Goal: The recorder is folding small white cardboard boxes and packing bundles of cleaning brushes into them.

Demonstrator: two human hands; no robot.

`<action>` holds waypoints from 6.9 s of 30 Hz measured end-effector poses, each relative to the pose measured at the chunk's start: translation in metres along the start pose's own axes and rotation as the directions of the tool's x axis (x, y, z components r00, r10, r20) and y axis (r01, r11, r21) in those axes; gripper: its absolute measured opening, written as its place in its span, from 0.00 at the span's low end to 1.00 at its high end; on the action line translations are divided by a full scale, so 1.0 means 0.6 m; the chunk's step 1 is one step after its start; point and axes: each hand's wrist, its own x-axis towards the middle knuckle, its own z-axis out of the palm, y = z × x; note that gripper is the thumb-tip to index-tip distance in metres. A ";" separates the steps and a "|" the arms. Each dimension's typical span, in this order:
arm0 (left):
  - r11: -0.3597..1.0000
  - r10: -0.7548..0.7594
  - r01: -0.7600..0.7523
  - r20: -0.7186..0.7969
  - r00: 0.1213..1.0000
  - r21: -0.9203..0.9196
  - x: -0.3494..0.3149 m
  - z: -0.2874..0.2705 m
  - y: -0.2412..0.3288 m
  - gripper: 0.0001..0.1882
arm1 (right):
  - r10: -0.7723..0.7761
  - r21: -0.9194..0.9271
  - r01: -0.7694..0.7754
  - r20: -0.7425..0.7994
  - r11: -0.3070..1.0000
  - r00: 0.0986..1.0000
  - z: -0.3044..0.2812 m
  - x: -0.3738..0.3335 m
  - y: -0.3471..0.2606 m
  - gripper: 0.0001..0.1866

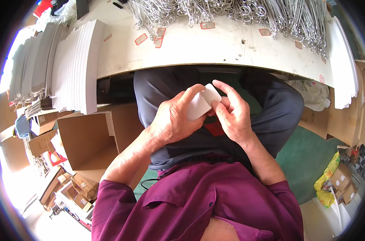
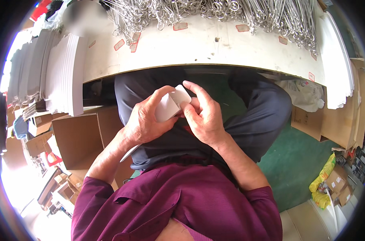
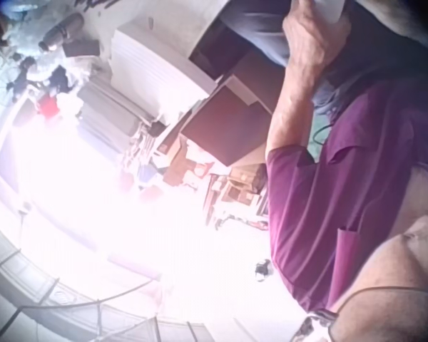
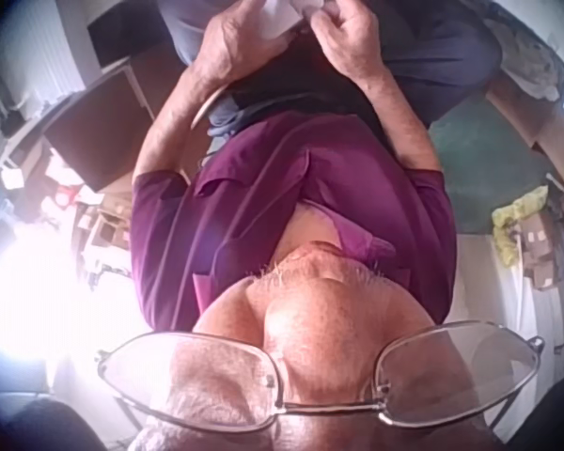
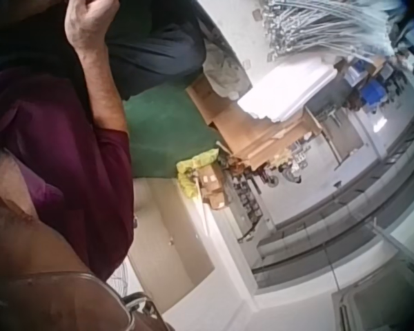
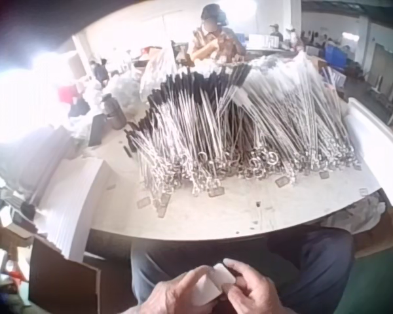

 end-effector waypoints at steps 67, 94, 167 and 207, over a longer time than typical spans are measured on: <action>0.999 -0.021 0.028 -0.166 0.986 0.044 -0.028 0.018 -0.022 0.32 | -0.433 -0.531 0.431 0.131 0.729 0.892 0.046 0.002 0.028 0.24; 0.955 -0.182 0.214 0.162 0.970 -0.204 -0.046 -0.060 -0.033 0.22 | -0.191 -0.261 0.175 -0.039 0.949 0.981 0.012 0.045 0.017 0.21; 0.850 0.399 -0.051 -0.576 0.713 0.525 0.162 -0.136 -0.190 0.16 | -0.570 -0.753 -0.629 -0.436 -0.192 0.696 -0.643 -0.005 -0.202 0.34; 0.683 0.552 -0.474 0.033 0.833 0.556 0.157 -0.037 0.060 0.39 | -0.407 -0.813 0.583 0.526 0.018 0.747 -0.115 0.091 -0.135 0.29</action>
